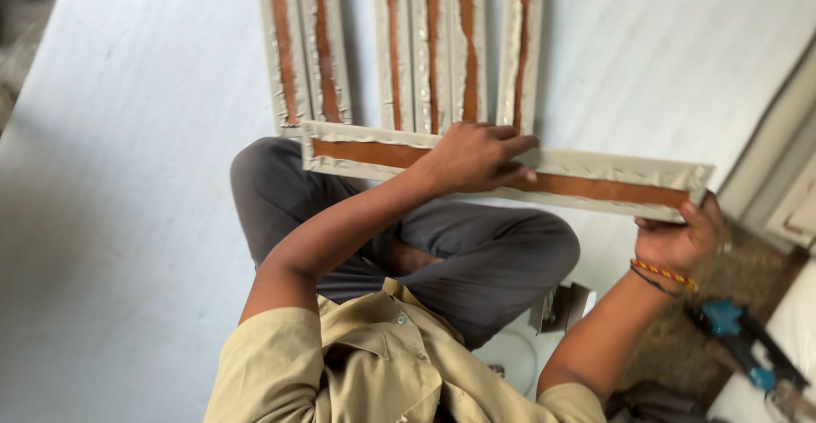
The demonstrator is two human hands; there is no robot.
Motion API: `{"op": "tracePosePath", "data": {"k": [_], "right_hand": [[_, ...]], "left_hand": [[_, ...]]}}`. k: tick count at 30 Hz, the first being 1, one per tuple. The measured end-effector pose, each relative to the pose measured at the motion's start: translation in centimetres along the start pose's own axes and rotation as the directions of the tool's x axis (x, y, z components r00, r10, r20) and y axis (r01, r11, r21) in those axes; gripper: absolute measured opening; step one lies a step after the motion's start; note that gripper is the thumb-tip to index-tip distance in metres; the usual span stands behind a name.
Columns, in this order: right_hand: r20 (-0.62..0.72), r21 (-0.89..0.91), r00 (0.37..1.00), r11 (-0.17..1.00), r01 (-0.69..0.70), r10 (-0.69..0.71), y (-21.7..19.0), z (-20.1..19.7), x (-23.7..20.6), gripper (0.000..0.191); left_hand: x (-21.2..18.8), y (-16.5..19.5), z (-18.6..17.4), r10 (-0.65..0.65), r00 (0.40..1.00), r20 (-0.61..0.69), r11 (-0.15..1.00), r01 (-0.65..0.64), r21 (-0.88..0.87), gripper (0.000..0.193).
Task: The person sits on the floor and arranges long wooden frame strips with exposed brown backing on a white sheet, aligning them into groups. The person then uses a pneumatic nail gun to drive nails along the strips, repositioning and pressing each strip while fastening.
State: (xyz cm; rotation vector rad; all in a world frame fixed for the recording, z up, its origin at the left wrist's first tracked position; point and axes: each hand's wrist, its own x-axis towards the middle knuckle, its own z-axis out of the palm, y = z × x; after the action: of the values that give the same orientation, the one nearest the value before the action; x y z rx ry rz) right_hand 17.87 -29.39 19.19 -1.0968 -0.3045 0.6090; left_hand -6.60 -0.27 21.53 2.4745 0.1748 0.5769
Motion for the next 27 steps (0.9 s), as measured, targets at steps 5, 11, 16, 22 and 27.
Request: {"op": "tracePosePath", "data": {"k": [5,11,16,22,27], "right_hand": [[-0.073,0.008,0.995,0.998,0.066,-0.065,-0.9,-2.1,2.8,0.03],[-0.029,-0.003,0.989,0.99,0.143,-0.143,-1.4,0.0,7.6,0.037],[0.025,0.065,0.998,0.996,0.059,-0.061,1.2,8.3,9.1,0.063],[0.27,-0.208,0.955,0.976,-0.069,0.125,11.2,20.3,7.2,0.036],[0.441,-0.552,0.798,0.825,-0.119,0.41,20.4,27.7,2.2,0.053]], "left_hand": [[-1.8,-2.1,-1.8,-0.102,0.982,0.158,0.985,0.078,0.152,0.117],[-3.6,-4.9,-2.3,-0.183,0.972,0.144,0.952,0.139,0.272,0.102],[-4.1,-9.3,-4.0,-0.277,0.96,0.041,0.95,0.267,0.164,0.099],[-4.9,-15.5,-7.5,-0.471,0.862,-0.189,0.879,0.476,-0.017,0.097],[-5.3,-18.7,-7.6,-0.611,0.715,-0.34,0.791,0.556,-0.255,0.103]]}}
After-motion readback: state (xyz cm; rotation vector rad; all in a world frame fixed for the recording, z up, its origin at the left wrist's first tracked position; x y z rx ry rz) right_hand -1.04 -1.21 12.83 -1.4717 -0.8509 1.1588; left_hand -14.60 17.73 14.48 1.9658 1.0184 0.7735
